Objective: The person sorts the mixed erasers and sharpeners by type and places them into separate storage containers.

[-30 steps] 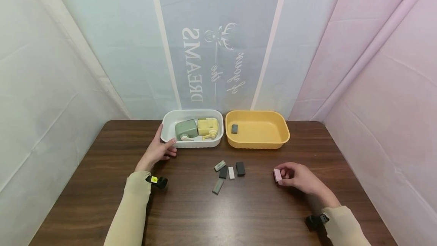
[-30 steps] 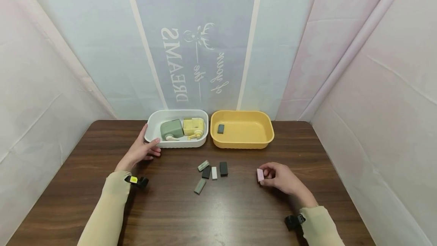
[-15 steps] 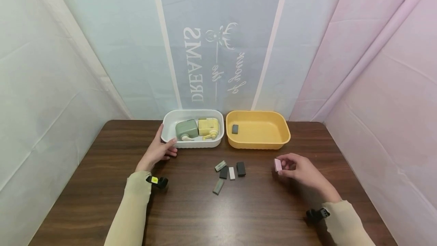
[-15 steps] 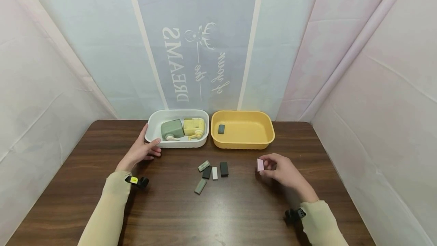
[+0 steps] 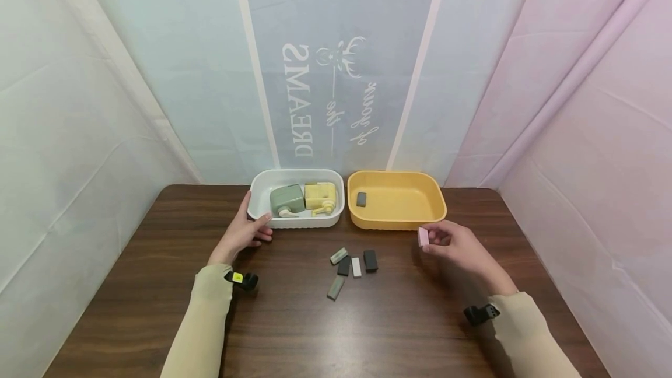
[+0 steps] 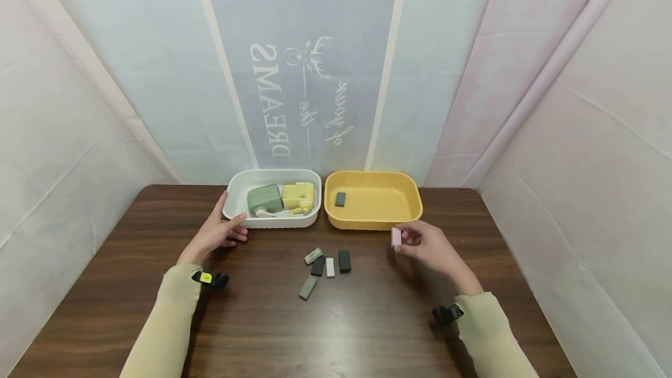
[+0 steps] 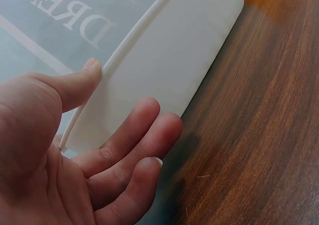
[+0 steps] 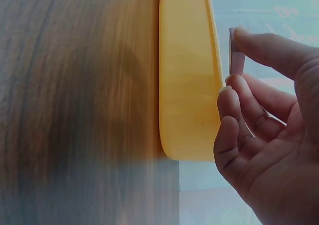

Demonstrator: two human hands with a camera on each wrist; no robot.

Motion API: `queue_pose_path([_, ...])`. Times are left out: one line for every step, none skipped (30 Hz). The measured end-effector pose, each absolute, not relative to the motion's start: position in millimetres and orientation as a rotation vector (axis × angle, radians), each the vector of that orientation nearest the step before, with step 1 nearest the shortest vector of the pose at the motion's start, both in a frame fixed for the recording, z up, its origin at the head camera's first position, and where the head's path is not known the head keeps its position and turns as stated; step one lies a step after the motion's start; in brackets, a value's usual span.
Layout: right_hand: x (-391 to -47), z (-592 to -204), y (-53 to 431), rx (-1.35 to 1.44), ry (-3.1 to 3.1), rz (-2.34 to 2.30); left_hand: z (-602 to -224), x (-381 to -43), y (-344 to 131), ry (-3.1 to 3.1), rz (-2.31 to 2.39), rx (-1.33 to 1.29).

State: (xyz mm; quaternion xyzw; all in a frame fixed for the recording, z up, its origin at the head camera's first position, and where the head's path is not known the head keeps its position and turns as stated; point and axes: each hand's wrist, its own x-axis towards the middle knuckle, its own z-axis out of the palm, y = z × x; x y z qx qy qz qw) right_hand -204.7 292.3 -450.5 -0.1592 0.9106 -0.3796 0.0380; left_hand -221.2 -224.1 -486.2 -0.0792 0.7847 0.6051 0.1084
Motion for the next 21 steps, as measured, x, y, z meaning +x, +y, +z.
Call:
queue_pose_path([-206.7,-450.4,290.9,-0.483,2.794,-1.171,-486.0,-221.4,-223.9,2.306,1.783,-0.236])
queue_pose_path([-208.6,-450.4,289.5,-0.479,2.793,-1.181,-485.7,-221.7,-223.6,2.303,1.784,-0.239])
queue_pose_path([-210.5,-450.1,288.0,-0.470,2.790,-1.189,-485.6,-222.0,-223.5,2.300,1.786,-0.242])
queue_pose_path([-212.5,-449.8,286.4,-0.464,2.787,-1.198,-485.4,-222.3,-223.6,2.300,1.787,-0.235])
queue_pose_path([-214.5,-448.9,284.6,-0.464,2.786,-1.203,-485.1,-222.4,-223.7,2.297,1.791,-0.238])
queue_pose_path([-216.8,-447.6,282.8,-0.465,2.787,-1.200,-484.9,-222.5,-224.2,2.294,1.793,-0.240])
queue_pose_path([-218.7,-446.2,281.1,-0.464,2.788,-1.199,-484.6,-222.5,-224.3,2.291,1.796,-0.240])
queue_pose_path([-220.7,-444.4,279.1,-0.463,2.786,-1.201,-484.1,-222.3,-224.5,2.292,1.795,-0.231])
queue_pose_path([-223.1,-442.3,277.0,-0.465,2.788,-1.200,-483.7,-222.2,-224.7,2.292,1.796,-0.234])
queue_pose_path([-225.7,-440.1,274.8,-0.469,2.790,-1.193,-483.2,-222.1,-225.1,2.296,1.793,-0.225])
queue_pose_path([-228.4,-437.9,272.6,-0.472,2.792,-1.185,-483.0,-222.1,-225.2,2.294,1.794,-0.238])
queue_pose_path([-231.1,-435.8,270.6,-0.468,2.786,-1.188,-482.7,-222.1,-225.4,2.295,1.790,-0.237])
queue_pose_path([-233.7,-433.8,268.3,-0.468,2.785,-1.188,-482.6,-222.2,-225.3,2.295,1.789,-0.236])
queue_pose_path([-236.3,-432.2,266.2,-0.472,2.787,-1.181,-482.4,-222.3,-225.4,2.297,1.782,-0.231])
queue_pose_path([-238.8,-431.0,264.4,-0.475,2.793,-1.170,-482.6,-222.4,-225.2,2.294,1.781,-0.236])
queue_pose_path([-241.5,-430.2,262.7,-0.479,2.798,-1.157,-482.8,-222.5,-225.3,2.295,1.779,-0.231])
queue_pose_path([-244.1,-429.5,260.8,-0.477,2.797,-1.152,-483.0,-222.5,-225.2,2.292,1.780,-0.239])
queue_pose_path([-246.5,-428.8,258.9,-0.479,2.797,-1.148,-482.8,-222.3,-225.2,2.291,1.781,-0.237])
queue_pose_path([-249.1,-428.3,256.7,-0.485,2.800,-1.143,-482.9,-222.3,-225.4,2.292,1.780,-0.231])
queue_pose_path([-251.5,-427.6,255.0,-0.492,2.795,-1.142,-482.7,-222.2,-225.5,2.292,1.779,-0.228])
queue_pose_path([-254.1,-426.7,253.1,-0.501,2.794,-1.140,-482.2,-222.1,-225.5,2.288,1.784,-0.231])
